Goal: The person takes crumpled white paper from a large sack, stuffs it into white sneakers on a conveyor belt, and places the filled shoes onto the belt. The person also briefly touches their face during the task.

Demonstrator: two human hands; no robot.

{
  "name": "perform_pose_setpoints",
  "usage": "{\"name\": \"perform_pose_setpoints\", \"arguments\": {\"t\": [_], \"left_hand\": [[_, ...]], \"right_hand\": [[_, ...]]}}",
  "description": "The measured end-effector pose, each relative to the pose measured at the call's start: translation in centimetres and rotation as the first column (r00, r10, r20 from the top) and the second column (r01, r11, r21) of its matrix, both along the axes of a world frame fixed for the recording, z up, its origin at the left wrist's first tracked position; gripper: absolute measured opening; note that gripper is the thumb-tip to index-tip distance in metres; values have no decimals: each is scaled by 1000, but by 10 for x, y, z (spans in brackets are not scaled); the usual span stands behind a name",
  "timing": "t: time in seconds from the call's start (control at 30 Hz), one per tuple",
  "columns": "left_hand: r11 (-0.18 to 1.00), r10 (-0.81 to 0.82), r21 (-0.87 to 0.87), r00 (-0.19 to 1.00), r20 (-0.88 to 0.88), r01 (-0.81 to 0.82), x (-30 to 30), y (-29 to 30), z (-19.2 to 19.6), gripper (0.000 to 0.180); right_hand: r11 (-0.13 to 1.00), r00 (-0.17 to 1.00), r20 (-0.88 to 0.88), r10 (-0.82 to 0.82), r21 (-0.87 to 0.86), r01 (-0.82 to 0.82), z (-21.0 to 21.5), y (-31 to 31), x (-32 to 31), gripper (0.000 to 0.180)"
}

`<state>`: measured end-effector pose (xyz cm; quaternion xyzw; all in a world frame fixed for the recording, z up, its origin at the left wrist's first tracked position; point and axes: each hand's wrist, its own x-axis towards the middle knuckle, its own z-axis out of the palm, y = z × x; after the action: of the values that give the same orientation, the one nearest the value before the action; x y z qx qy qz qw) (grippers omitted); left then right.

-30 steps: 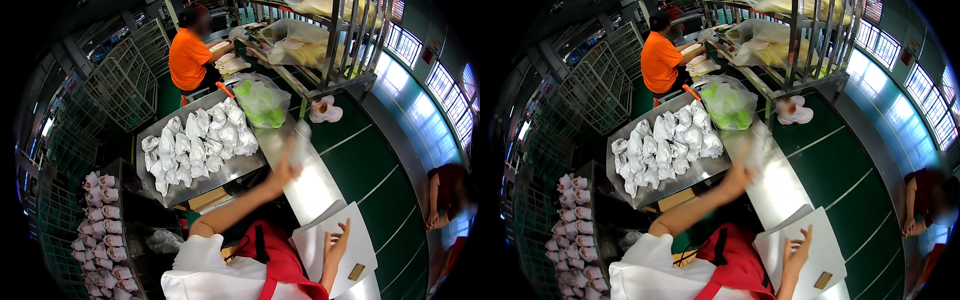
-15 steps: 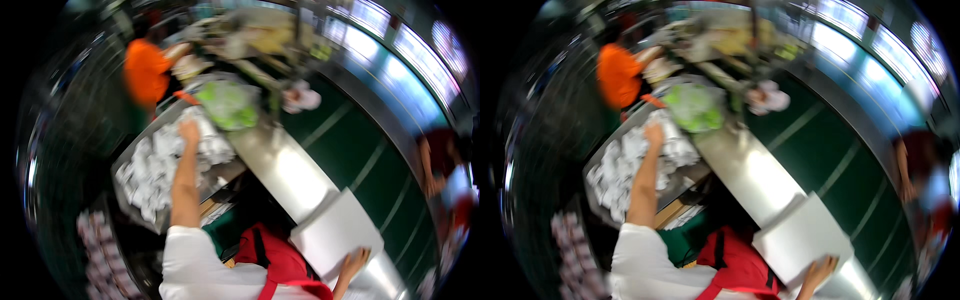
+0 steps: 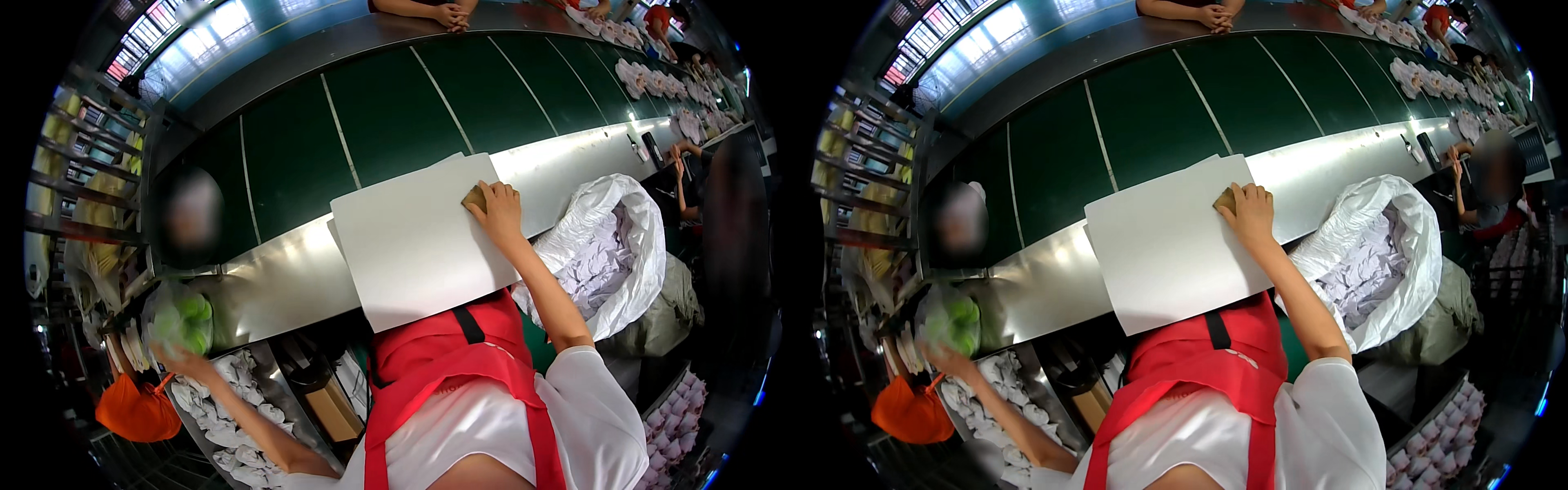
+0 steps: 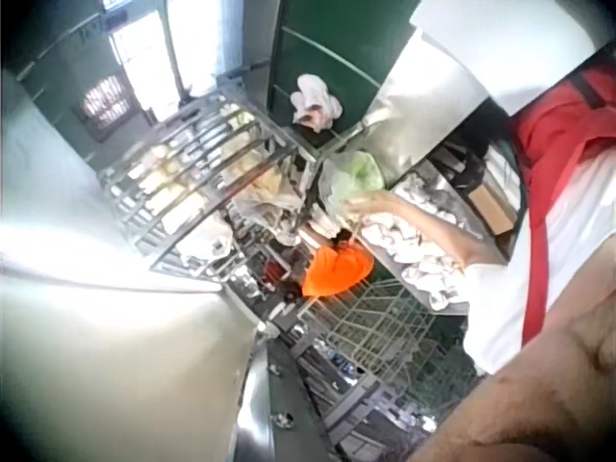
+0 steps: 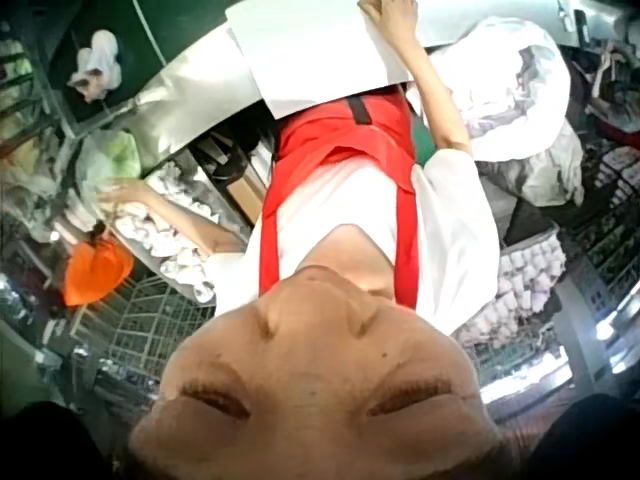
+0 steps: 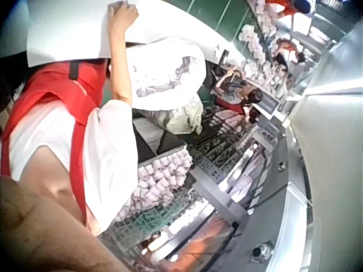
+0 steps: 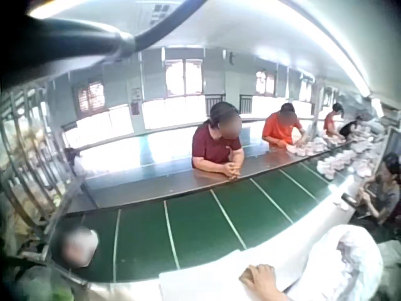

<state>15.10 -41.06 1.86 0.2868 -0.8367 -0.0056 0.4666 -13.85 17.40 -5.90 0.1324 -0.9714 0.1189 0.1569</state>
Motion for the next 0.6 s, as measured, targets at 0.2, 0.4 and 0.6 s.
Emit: {"name": "perform_pose_setpoints", "arguments": {"t": [0.2,0.4,0.6], "left_hand": [[120,-986,346,71,152,930,-233,342,-80,14],[22,-984,416,-53,167,909,-279,417,-93,29],[165,-904,228,55,423,960,-278,416,-95,26]], "right_hand": [[914,959,219,182,-397,-83,1,11,-5,27],[918,943,322,82,-392,54,14,26,-9,17],[858,870,384,311,-507,-83,-2,23,15,26]]}}
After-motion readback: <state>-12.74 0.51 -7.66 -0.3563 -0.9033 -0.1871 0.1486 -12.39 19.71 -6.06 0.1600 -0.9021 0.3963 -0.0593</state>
